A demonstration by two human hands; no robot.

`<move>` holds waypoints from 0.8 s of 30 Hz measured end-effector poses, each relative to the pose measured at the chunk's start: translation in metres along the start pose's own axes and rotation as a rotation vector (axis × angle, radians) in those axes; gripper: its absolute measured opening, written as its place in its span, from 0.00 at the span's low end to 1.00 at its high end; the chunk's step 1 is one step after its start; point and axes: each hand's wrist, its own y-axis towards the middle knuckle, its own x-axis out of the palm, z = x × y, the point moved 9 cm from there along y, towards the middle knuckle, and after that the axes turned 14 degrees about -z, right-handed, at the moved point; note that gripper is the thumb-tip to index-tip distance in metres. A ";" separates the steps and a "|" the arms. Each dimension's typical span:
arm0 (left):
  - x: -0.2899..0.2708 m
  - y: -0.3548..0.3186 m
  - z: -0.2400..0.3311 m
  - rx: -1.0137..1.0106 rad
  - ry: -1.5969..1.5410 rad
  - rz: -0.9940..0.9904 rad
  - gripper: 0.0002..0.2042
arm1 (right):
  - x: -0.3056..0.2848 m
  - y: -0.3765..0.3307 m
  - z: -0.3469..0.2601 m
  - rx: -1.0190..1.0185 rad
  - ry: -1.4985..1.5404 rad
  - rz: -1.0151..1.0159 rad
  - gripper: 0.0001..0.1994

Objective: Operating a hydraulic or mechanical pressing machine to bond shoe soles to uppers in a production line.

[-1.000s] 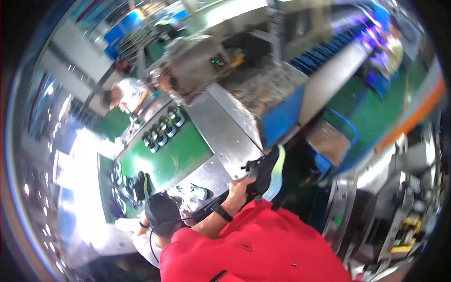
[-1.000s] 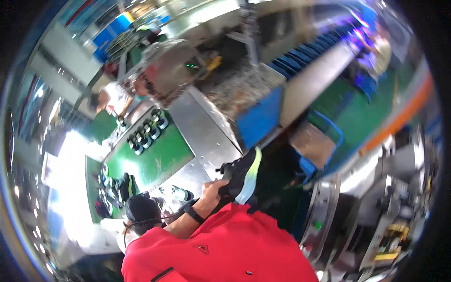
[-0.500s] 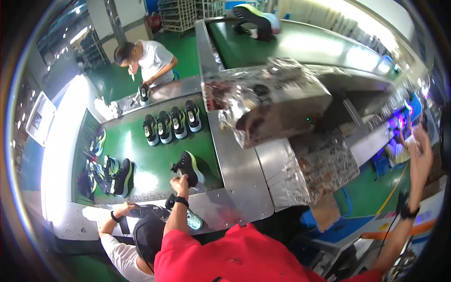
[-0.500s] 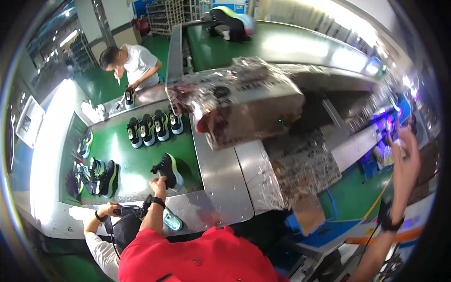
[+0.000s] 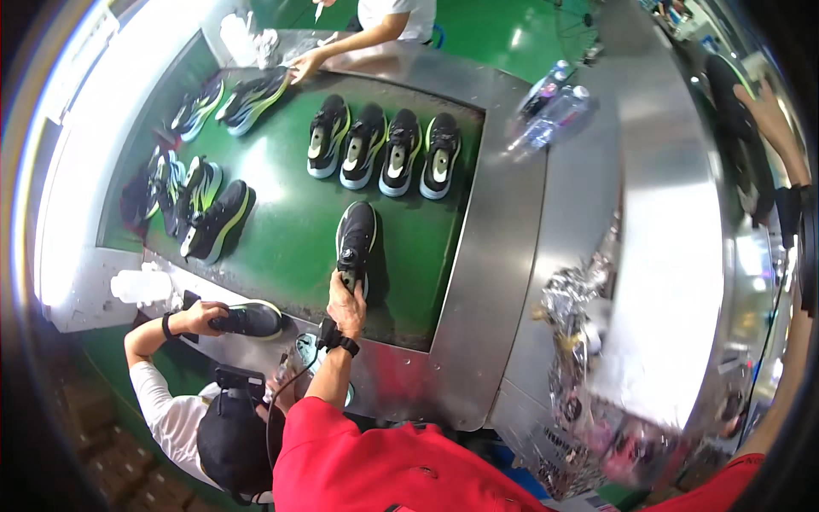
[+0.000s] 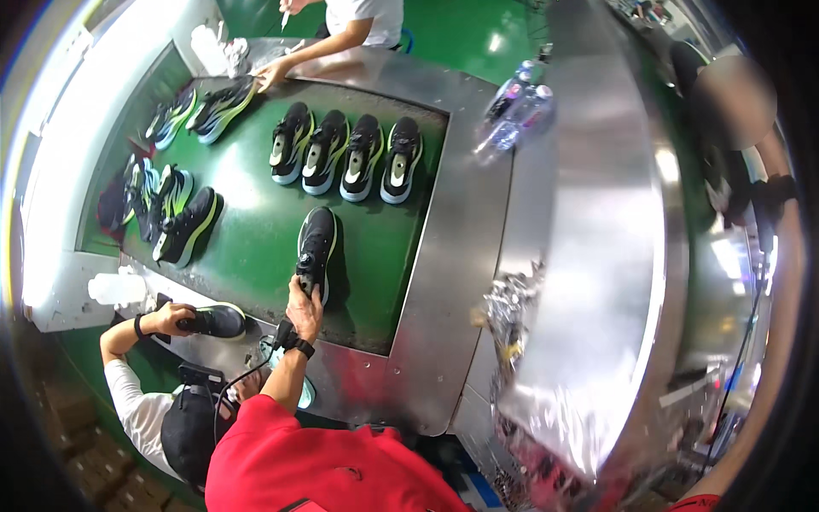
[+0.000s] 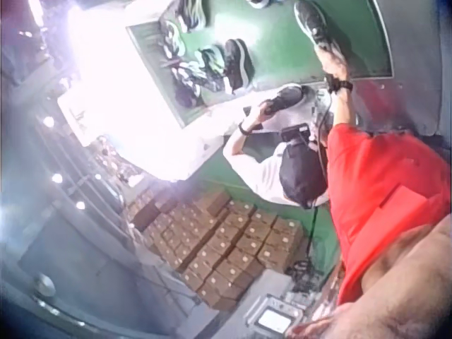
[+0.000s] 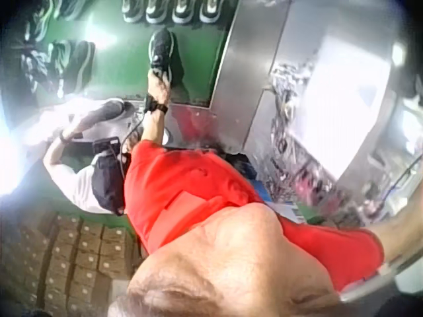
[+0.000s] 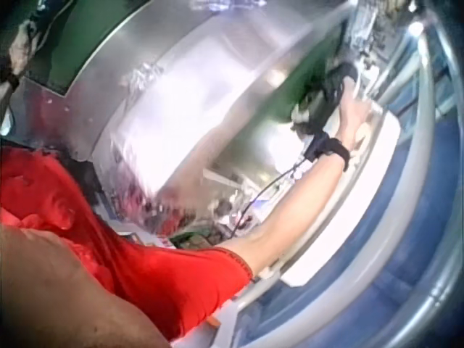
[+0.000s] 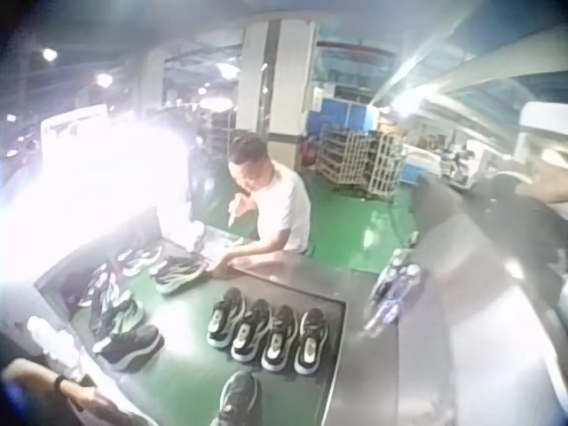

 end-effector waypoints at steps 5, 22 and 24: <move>-0.001 0.001 -0.009 0.017 0.018 0.045 0.26 | 0.052 0.029 -0.006 -0.194 0.170 -0.200 0.41; 0.001 0.005 0.018 0.215 0.149 -0.122 0.31 | -0.041 -0.240 -0.069 -0.382 0.066 0.294 0.36; -0.015 -0.025 0.046 0.284 0.119 -0.014 0.32 | -0.065 -0.272 -0.056 -0.340 0.149 0.314 0.34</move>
